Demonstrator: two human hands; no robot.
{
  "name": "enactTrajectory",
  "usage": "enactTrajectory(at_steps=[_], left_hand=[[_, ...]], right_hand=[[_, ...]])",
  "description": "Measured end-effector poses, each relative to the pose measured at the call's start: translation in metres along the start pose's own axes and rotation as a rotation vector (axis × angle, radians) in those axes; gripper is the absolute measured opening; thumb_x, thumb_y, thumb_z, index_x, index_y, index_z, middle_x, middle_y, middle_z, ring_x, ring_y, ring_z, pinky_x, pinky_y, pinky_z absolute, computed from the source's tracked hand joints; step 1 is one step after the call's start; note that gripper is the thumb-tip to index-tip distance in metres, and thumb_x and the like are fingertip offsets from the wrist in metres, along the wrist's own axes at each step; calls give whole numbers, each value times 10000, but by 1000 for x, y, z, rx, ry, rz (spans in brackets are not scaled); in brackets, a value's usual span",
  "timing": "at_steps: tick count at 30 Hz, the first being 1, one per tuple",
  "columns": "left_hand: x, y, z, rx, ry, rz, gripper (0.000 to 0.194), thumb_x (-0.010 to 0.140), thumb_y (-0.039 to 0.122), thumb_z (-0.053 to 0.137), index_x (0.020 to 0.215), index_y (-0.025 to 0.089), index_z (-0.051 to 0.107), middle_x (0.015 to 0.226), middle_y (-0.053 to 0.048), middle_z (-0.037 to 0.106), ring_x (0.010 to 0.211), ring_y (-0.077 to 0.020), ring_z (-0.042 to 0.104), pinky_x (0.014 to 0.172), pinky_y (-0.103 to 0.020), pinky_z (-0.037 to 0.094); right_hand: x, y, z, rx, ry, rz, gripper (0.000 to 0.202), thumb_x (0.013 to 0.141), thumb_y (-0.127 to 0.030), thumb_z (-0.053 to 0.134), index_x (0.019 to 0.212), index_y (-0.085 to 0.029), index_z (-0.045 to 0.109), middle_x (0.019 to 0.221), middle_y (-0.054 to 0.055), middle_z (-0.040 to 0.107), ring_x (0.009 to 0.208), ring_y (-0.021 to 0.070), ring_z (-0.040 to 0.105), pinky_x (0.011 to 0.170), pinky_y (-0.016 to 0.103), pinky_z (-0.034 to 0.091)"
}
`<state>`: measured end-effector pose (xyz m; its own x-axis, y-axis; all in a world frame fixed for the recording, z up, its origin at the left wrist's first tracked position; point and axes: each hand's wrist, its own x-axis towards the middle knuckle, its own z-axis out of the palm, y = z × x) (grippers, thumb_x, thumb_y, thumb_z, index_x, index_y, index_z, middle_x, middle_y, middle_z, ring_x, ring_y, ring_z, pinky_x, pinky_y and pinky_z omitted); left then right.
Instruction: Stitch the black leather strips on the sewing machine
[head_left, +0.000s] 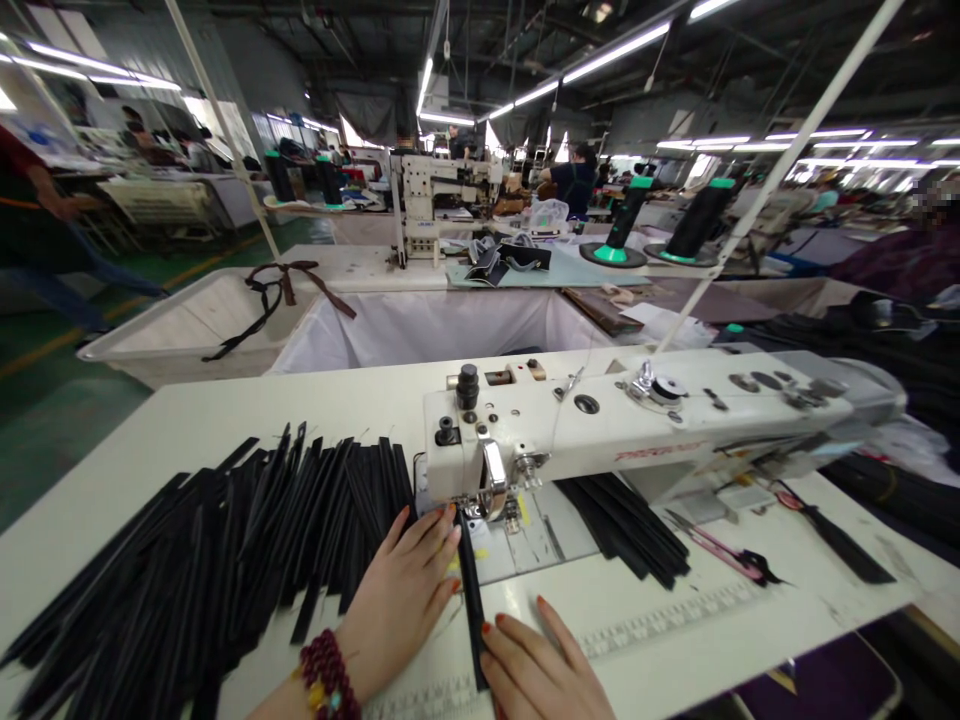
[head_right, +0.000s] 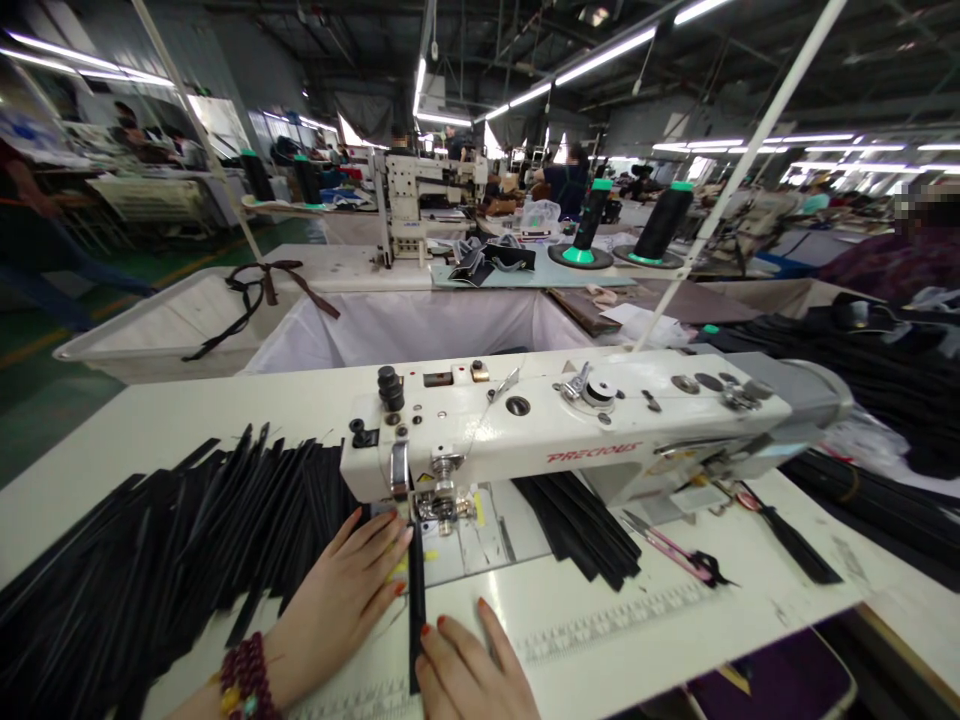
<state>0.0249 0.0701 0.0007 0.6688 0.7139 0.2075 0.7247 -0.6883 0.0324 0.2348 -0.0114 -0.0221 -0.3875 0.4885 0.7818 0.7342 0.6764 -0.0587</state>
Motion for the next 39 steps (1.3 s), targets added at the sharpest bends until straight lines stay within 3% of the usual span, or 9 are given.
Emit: enactTrajectory(at_steps=[14, 22, 28, 35, 39], left_hand=[[11, -7, -1, -19, -48, -48, 359, 970, 300, 477, 1262, 173, 643, 1273, -108, 676, 1236, -267, 555, 1115, -491, 367], [14, -7, -3, -21, -61, -52, 353, 982, 314, 450, 1234, 177, 655, 1239, -101, 693, 1213, -262, 571, 1102, -477, 382], [12, -9, 4, -36, -22, -49, 358, 989, 333, 446, 1241, 183, 650, 1223, -100, 691, 1209, -262, 564, 1114, -473, 362], [12, -10, 4, -30, -31, -53, 352, 986, 331, 455, 1220, 178, 668, 1240, -103, 691, 1202, -281, 574, 1103, -502, 371], [14, -10, 2, -53, -46, -61, 356, 988, 338, 449, 1225, 185, 667, 1241, -102, 694, 1214, -274, 576, 1119, -494, 356]], right_hand=[[20, 13, 10, 4, -99, 18, 320, 1013, -129, 372, 964, -149, 687, 984, 49, 727, 991, 171, 641, 1241, 447, 138], [31, 23, 14, -4, -223, 22, 267, 973, -90, 434, 1073, -130, 679, 1067, 73, 708, 1069, 197, 605, 1235, 451, 135], [38, 34, 25, 10, -264, 7, 280, 988, -112, 418, 1123, -118, 664, 1126, 79, 697, 1072, 222, 581, 1225, 469, 112], [51, 41, 35, -107, -359, -11, 230, 937, -80, 517, 1120, -104, 654, 1090, 105, 674, 968, 234, 599, 1064, 476, 378], [55, 40, 38, -139, -392, 13, 205, 922, -90, 560, 1104, -105, 653, 1008, 99, 666, 951, 250, 603, 931, 425, 451]])
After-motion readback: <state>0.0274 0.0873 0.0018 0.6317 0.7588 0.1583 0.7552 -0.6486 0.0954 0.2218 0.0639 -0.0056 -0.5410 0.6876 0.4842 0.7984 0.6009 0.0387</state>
